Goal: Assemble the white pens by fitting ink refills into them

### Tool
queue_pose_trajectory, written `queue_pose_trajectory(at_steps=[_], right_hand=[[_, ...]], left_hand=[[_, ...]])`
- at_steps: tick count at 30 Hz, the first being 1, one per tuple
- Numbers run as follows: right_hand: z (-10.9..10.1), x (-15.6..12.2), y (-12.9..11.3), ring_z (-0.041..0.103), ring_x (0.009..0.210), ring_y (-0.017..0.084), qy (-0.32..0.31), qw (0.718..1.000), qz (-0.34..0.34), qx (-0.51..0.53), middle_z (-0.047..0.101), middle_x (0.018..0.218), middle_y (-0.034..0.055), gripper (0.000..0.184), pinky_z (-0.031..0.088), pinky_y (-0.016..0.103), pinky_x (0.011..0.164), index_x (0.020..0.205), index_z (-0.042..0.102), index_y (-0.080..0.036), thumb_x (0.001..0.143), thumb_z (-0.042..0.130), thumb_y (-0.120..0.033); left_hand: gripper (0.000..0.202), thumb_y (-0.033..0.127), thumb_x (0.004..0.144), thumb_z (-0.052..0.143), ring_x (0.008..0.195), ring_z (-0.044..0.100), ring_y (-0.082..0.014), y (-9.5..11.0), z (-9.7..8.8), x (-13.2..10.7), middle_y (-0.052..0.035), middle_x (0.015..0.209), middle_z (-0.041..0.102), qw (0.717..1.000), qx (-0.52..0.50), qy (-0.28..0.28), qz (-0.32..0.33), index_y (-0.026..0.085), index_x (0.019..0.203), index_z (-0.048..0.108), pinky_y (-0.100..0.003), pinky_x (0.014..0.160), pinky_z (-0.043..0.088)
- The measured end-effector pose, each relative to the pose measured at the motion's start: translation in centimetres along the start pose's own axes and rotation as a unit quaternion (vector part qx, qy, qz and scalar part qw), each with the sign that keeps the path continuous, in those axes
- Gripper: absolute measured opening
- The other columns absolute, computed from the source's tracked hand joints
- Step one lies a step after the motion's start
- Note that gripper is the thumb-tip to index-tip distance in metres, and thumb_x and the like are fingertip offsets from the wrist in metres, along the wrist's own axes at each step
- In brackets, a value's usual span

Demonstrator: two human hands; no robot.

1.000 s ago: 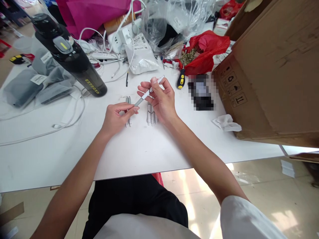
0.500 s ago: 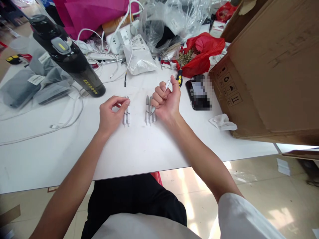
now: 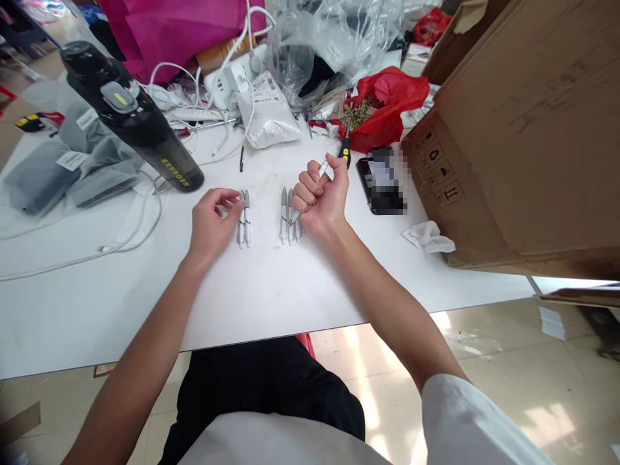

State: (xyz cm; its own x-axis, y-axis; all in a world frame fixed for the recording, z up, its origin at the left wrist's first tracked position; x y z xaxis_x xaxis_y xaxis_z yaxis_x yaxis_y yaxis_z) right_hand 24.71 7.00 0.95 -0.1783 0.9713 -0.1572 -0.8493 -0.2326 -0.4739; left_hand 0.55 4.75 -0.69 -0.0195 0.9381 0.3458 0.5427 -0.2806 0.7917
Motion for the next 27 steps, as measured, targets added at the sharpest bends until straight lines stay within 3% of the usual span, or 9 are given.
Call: queue_pose_trajectory(at_steps=[3,8,11,15,16,18,23,25,27], right_hand=[[0.5,-0.2,-0.1,0.010,0.044,0.010,0.002,1.000,-0.010,0.013,0.019,0.052,-0.0113,0.058,0.014,0.026,0.039,0.070,0.034,-0.026,0.108,0.060,-0.062],[1.8,-0.5,-0.9,0.029,0.048,0.012,0.007,0.991,-0.082,-0.101,0.028,0.052,-0.0096,0.069,0.035,0.024,0.045,0.067,0.034,-0.026,0.101,0.070,-0.074],[1.8,-1.2,-1.5,0.044,0.057,0.015,0.005,0.966,-0.128,-0.224,0.040,0.061,-0.0066,0.064,0.047,0.027,0.055,0.073,0.052,-0.028,0.096,0.068,-0.085],[-0.8,-3.3,-2.4,0.039,0.056,0.016,0.034,0.903,-0.187,-0.385,0.033,0.061,-0.0089,0.061,0.044,0.029,0.060,0.094,0.071,-0.030,0.097,0.063,-0.090],[-1.6,-4.1,-2.6,0.045,0.060,0.017,0.038,0.872,-0.215,-0.438,0.042,0.064,-0.0068,0.058,0.045,0.031,0.063,0.102,0.073,-0.030,0.101,0.061,-0.086],[-3.0,-5.8,-2.9,0.060,0.082,0.022,0.026,0.764,-0.261,-0.589,0.067,0.091,0.0025,0.051,0.052,0.037,0.080,0.121,0.077,-0.028,0.108,0.060,-0.074],[-5.3,-7.8,-1.2,0.060,0.112,0.037,-0.038,0.461,-0.215,-0.860,0.069,0.119,0.0200,0.069,0.048,0.057,0.104,0.160,0.063,-0.014,0.117,0.038,-0.062],[-5.4,-7.7,-0.5,0.058,0.113,0.039,-0.050,0.391,-0.196,-0.898,0.067,0.120,0.0215,0.074,0.047,0.058,0.103,0.166,0.057,-0.010,0.118,0.036,-0.062],[-5.1,-7.5,-0.1,0.058,0.112,0.039,-0.069,0.357,-0.187,-0.912,0.066,0.119,0.0202,0.075,0.046,0.056,0.101,0.167,0.055,-0.011,0.118,0.035,-0.063]], left_hand=[[0.015,0.019,0.094,0.080,0.093,0.066,-0.0219,-0.5,0.1,0.1,-0.0047,0.104,0.075,0.999,0.033,-0.020,0.004,0.024,0.108,0.075,-0.039,0.092,0.055],[0.018,0.017,0.093,0.073,0.086,0.062,-0.0230,-0.9,0.0,0.2,-0.0053,0.101,0.072,0.997,0.068,-0.039,0.025,0.023,0.110,0.074,-0.040,0.088,0.051],[0.024,0.014,0.089,0.073,0.089,0.064,-0.0258,-0.9,-0.1,0.1,-0.0064,0.103,0.072,0.994,0.095,-0.042,0.024,0.024,0.111,0.073,-0.040,0.087,0.049],[0.028,0.013,0.086,0.076,0.099,0.067,-0.0320,-0.8,-0.3,0.1,-0.0091,0.104,0.073,0.992,0.120,-0.038,0.005,0.023,0.111,0.073,-0.043,0.090,0.048],[0.028,0.013,0.086,0.077,0.097,0.067,-0.0315,-0.9,-0.4,0.1,-0.0093,0.105,0.074,0.993,0.114,-0.036,-0.008,0.023,0.112,0.073,-0.043,0.089,0.048],[0.029,0.013,0.085,0.077,0.089,0.065,-0.0279,-1.0,-0.6,0.2,-0.0081,0.105,0.075,0.995,0.088,-0.023,-0.037,0.023,0.112,0.074,-0.041,0.086,0.048],[0.025,0.024,0.083,0.079,0.073,0.060,-0.0175,-1.2,-1.3,0.9,-0.0028,0.096,0.076,0.990,-0.099,0.051,-0.091,0.021,0.108,0.079,-0.033,0.077,0.048],[0.027,0.029,0.081,0.080,0.072,0.061,-0.0153,-1.2,-1.5,1.2,-0.0029,0.095,0.075,0.967,-0.214,0.065,-0.119,0.020,0.107,0.081,-0.030,0.071,0.047],[0.029,0.032,0.079,0.082,0.071,0.059,-0.0136,-1.1,-1.4,1.5,-0.0026,0.089,0.072,0.938,-0.307,0.060,-0.149,0.018,0.104,0.083,-0.028,0.065,0.043]])
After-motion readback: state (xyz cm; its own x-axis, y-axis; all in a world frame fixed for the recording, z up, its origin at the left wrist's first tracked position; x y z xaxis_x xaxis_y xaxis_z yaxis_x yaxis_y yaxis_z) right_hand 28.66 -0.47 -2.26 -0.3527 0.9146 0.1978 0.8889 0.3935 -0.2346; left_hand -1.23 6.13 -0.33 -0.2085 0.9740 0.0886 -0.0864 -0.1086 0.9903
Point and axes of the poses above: each hand's wrist, its own x-axis towards the middle knuckle, its own z-axis out of the palm, y = z × x, the point moved 4 cm from there along x, towards the middle knuckle
